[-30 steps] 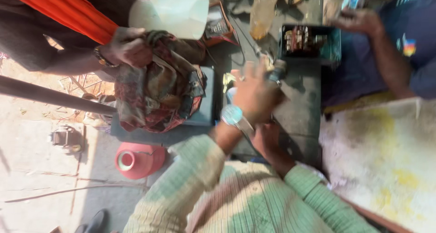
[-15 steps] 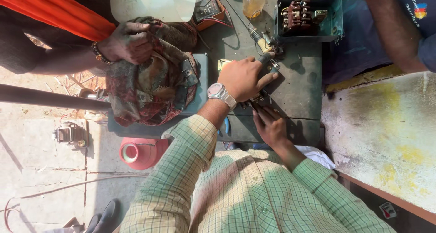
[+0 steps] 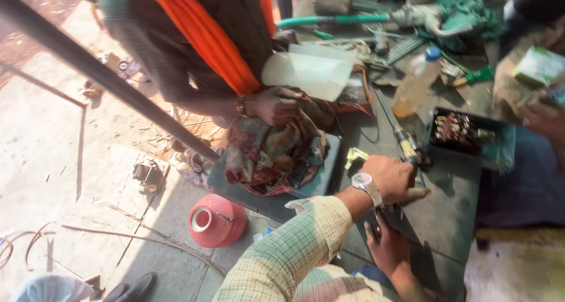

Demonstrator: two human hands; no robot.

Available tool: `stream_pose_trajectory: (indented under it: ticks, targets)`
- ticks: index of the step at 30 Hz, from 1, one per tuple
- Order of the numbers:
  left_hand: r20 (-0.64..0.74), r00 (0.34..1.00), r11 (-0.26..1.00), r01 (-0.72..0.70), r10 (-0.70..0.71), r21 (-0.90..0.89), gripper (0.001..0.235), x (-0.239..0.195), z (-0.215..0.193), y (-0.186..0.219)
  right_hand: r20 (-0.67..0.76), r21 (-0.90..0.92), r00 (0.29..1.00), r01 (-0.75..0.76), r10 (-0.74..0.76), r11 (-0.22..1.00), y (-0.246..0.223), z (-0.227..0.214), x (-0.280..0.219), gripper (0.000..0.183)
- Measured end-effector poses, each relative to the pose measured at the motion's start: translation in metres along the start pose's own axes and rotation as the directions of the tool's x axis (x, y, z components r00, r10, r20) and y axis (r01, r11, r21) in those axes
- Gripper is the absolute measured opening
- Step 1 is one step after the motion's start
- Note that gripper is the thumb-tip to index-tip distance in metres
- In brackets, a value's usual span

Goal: The person uses a screwdriver to remove screws from a small electrical component on a workbench, then lifts and inspects the component. Another person nearby uses a smartphone to record the process.

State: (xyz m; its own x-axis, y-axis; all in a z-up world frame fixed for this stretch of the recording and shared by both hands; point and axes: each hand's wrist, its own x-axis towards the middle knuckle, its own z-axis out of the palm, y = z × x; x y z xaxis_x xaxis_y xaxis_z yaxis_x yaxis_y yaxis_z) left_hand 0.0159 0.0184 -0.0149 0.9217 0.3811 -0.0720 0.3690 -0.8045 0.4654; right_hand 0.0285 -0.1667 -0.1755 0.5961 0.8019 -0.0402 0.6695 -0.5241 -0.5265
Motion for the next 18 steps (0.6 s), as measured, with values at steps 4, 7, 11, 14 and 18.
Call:
stream_pose_trajectory:
  ticks: [4,7,11,14,18]
  targets:
    - [-0.065,0.998,1.000,-0.016,0.017,0.025,0.069,0.002,0.005,-0.001,0.121,0.132,0.986,-0.132,0.116,0.982,0.000,-0.003,0.007,0.051]
    - [-0.090,0.996,1.000,-0.003,0.003,0.006,0.069,0.003,0.010,-0.002,0.114,0.095,0.991,-0.079,0.068,0.992,0.000,-0.006,0.014,0.038]
    - [-0.115,0.991,0.998,0.063,-0.064,-0.009,0.073,0.005,0.016,-0.007,0.148,0.059,0.986,-0.087,0.078,0.994,-0.002,-0.012,0.012,0.047]
    - [-0.198,0.973,0.992,0.107,-0.117,-0.059,0.071,0.008,0.014,-0.009,0.198,0.059,0.975,-0.113,0.099,0.992,-0.001,-0.022,0.020,0.053]
    - [-0.139,0.980,0.988,0.138,-0.146,-0.067,0.072,0.005,0.019,-0.004,0.241,0.137,0.969,-0.093,0.058,0.986,0.004,-0.020,0.023,0.050]
